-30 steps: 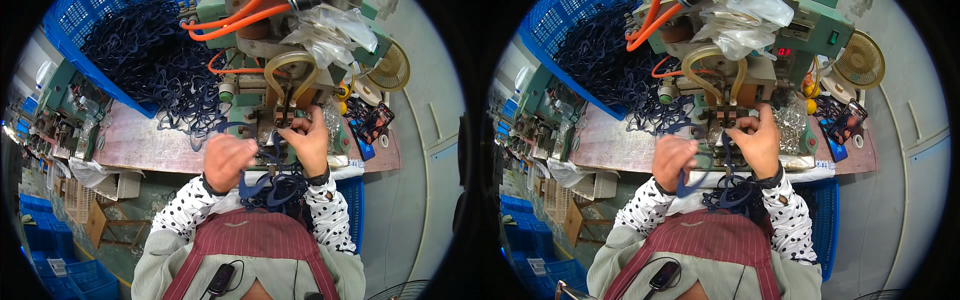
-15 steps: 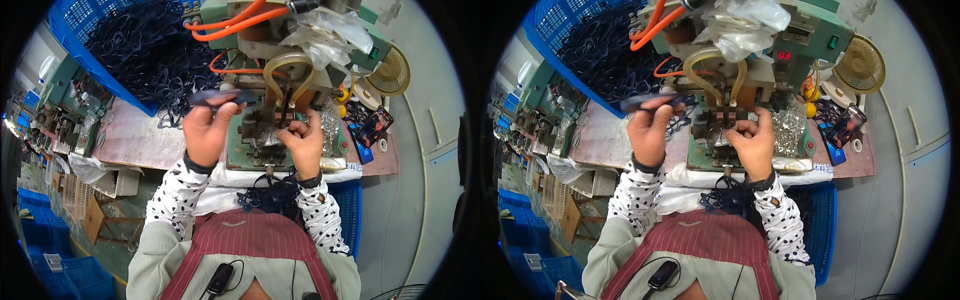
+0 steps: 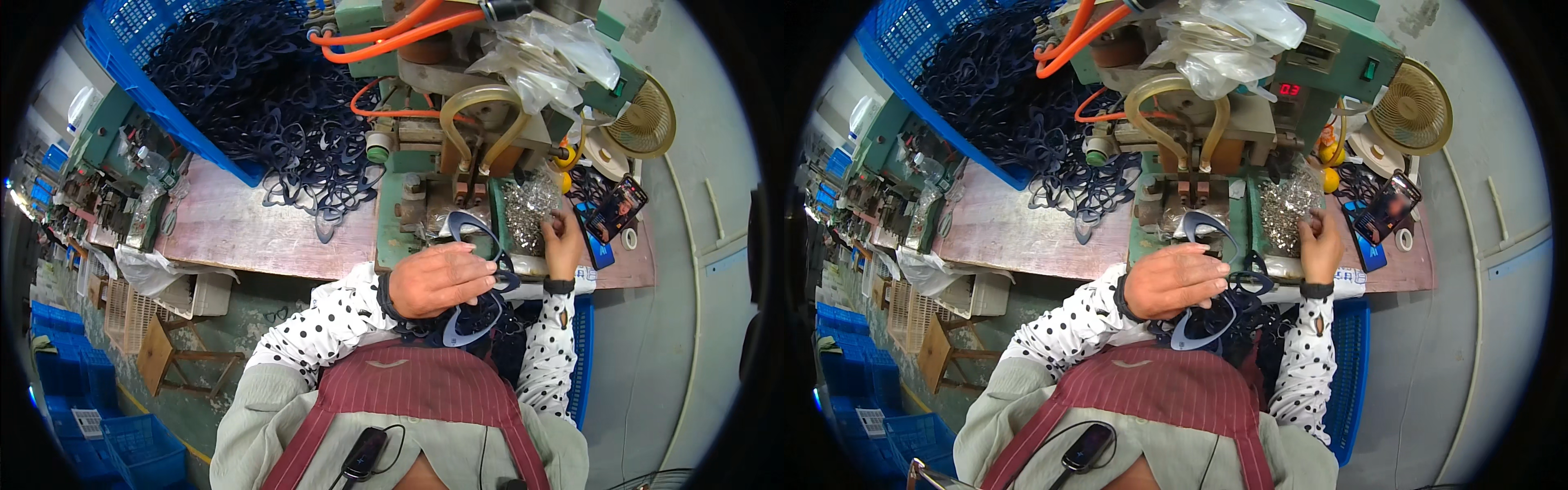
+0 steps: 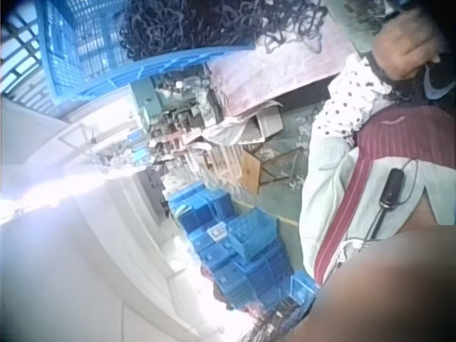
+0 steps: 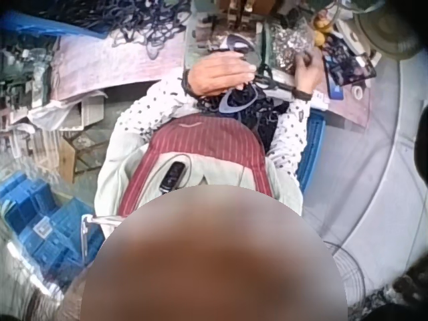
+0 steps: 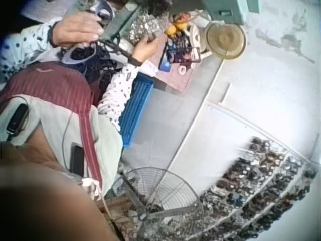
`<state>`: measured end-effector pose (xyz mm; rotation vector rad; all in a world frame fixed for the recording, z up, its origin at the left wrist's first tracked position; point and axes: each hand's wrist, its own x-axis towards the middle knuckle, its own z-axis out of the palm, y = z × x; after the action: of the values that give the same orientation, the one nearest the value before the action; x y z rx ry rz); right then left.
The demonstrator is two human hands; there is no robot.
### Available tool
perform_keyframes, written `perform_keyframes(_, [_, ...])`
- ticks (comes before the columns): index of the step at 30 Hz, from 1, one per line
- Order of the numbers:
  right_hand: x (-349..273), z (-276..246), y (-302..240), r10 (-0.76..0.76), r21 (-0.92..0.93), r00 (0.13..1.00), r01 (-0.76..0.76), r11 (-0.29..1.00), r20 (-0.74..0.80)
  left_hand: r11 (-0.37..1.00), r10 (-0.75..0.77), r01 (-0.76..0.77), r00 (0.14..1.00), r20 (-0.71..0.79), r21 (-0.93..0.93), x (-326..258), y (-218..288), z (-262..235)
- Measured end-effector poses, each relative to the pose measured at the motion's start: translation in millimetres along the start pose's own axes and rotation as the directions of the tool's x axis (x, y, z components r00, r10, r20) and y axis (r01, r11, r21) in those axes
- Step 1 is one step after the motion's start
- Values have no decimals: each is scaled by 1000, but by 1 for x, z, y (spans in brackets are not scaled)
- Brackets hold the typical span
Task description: The person repeatedly picks up dark blue rubber loops and small metal pins, inserts the pins into the loops, and places the assembled units on the work surface. The process is continuous and repetitive throughout the clip.
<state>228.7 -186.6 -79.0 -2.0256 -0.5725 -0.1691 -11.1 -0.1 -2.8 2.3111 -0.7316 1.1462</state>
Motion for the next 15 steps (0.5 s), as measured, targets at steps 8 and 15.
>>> perform_keyframes(8, [-31,7,-32,-219,-581,970,236,779,100,994,-48,47,999,-11,-95,-3,-2,4])
perform_keyframes(15, [-12,14,4,-137,-53,988,141,989,63,943,-66,64,998,-5,325,-26,-5,-33])
